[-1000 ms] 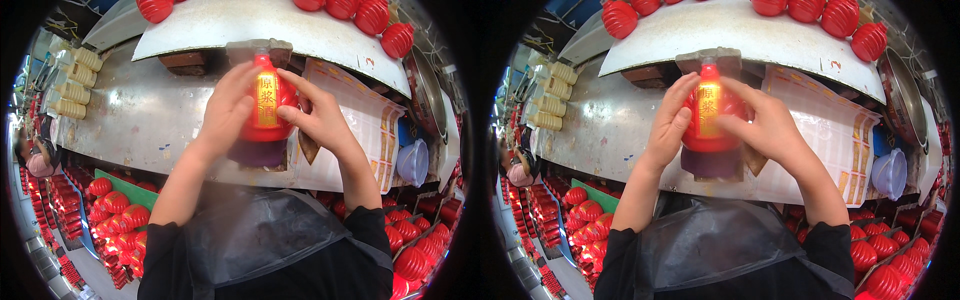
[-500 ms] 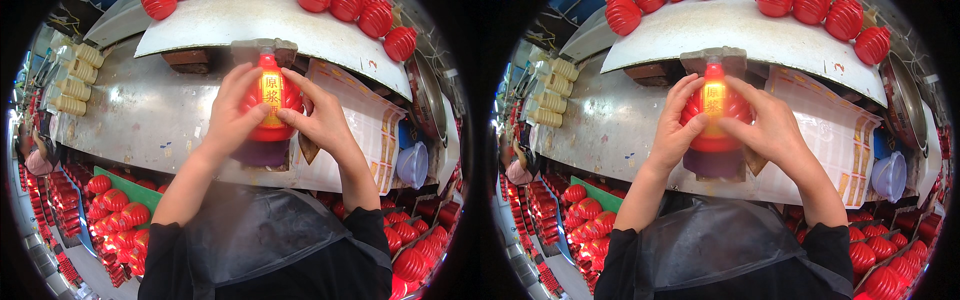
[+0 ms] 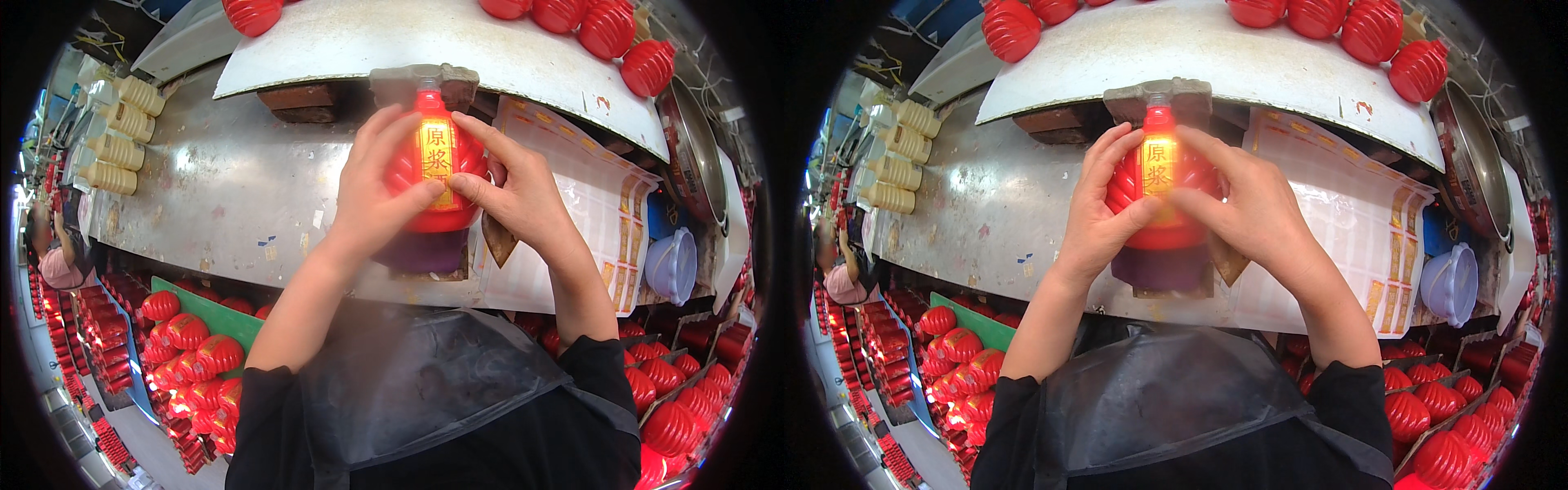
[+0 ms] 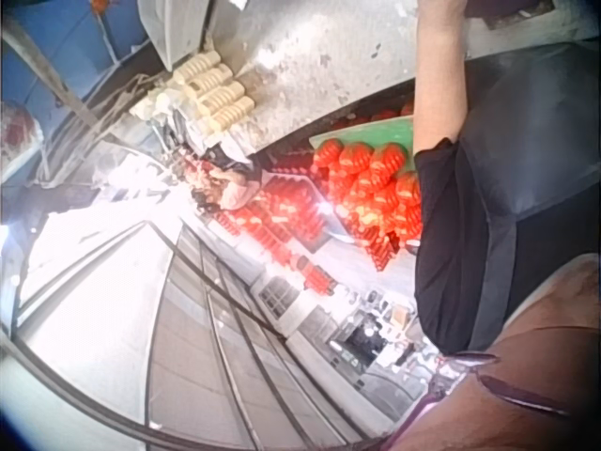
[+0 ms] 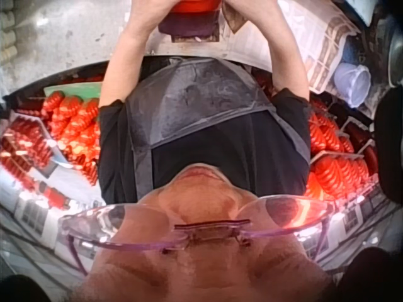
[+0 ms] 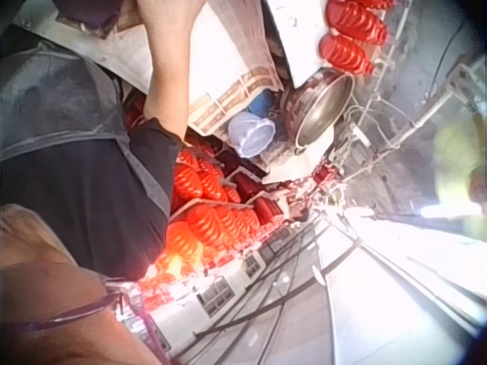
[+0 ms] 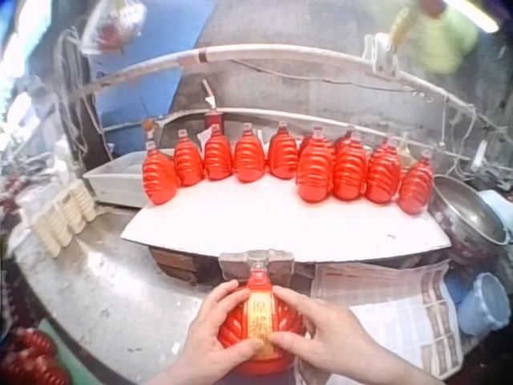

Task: The person repeatedly picks up red plastic bottles, applies a gold label to the neck of each bottle, and places the labeled bottles on a nearby shelf. The process is repeated for multiple bottles in a continuous loop.

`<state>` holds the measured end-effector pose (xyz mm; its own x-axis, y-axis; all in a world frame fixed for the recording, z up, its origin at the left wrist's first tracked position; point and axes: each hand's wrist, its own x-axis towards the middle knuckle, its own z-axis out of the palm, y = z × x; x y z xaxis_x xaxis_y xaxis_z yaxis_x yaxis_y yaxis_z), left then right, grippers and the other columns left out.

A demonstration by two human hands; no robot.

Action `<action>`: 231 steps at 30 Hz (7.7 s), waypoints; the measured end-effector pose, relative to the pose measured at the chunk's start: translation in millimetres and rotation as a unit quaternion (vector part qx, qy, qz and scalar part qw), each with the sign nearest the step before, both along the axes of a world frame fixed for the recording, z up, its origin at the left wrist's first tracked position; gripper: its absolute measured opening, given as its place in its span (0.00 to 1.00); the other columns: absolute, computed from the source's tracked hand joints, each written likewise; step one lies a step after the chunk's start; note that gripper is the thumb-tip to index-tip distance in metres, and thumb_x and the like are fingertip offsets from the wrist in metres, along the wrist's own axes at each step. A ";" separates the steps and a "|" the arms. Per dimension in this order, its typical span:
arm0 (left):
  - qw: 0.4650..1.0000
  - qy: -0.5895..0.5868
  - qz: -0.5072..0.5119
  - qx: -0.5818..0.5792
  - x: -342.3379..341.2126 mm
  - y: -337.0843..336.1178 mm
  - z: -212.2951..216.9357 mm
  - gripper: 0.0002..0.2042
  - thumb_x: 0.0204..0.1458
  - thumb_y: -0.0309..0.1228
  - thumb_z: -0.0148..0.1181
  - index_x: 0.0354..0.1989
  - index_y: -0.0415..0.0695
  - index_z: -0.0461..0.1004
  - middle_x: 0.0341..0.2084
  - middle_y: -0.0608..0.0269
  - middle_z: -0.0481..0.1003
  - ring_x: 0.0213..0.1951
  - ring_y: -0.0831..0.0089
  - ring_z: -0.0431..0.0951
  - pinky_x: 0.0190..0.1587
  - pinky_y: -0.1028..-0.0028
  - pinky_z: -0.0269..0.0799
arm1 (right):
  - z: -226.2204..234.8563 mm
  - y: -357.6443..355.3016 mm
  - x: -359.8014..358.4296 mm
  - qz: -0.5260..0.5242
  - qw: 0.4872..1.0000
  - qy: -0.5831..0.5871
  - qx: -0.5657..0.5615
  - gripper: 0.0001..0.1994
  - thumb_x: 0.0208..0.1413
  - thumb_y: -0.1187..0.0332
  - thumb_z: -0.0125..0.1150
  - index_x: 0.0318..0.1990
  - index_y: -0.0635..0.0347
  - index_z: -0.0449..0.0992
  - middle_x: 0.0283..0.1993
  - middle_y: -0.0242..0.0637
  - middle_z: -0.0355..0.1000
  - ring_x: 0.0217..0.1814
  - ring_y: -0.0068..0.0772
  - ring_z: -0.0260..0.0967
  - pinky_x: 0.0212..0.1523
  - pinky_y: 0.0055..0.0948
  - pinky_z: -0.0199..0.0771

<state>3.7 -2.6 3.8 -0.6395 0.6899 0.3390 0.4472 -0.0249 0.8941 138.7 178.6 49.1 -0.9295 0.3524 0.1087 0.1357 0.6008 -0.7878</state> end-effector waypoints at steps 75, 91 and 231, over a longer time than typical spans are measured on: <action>0.993 0.103 -0.047 -0.020 -25.4 16.0 9.5 0.26 0.53 0.35 0.68 0.62 0.44 0.75 0.61 0.46 0.70 0.63 0.48 0.72 0.65 0.58 0.68 | 16.8 6.9 -22.7 0.039 0.998 0.013 0.052 0.27 0.53 0.58 0.74 0.60 0.56 0.80 0.36 0.46 0.79 0.36 0.42 0.79 0.40 0.36 0.77; 0.998 -0.038 -0.056 -0.013 -24.1 16.1 9.2 0.39 0.48 0.38 0.72 0.70 0.41 0.63 0.60 0.45 0.71 0.62 0.51 0.73 0.66 0.60 0.69 | 29.0 25.9 -59.6 0.036 0.976 0.154 0.148 0.14 0.54 0.79 0.70 0.49 0.65 0.82 0.44 0.44 0.83 0.43 0.36 0.83 0.45 0.30 0.83; 0.523 -0.009 0.794 -0.310 312.4 -556.4 -51.8 0.07 0.47 0.26 0.70 0.26 0.38 0.77 0.26 0.54 0.76 0.28 0.58 0.78 0.33 0.64 0.71 | -18.0 -38.2 -191.5 0.243 0.841 -0.107 -0.471 0.19 0.69 0.69 0.53 0.66 0.58 0.72 0.60 0.39 0.77 0.54 0.33 0.78 0.51 0.32 0.83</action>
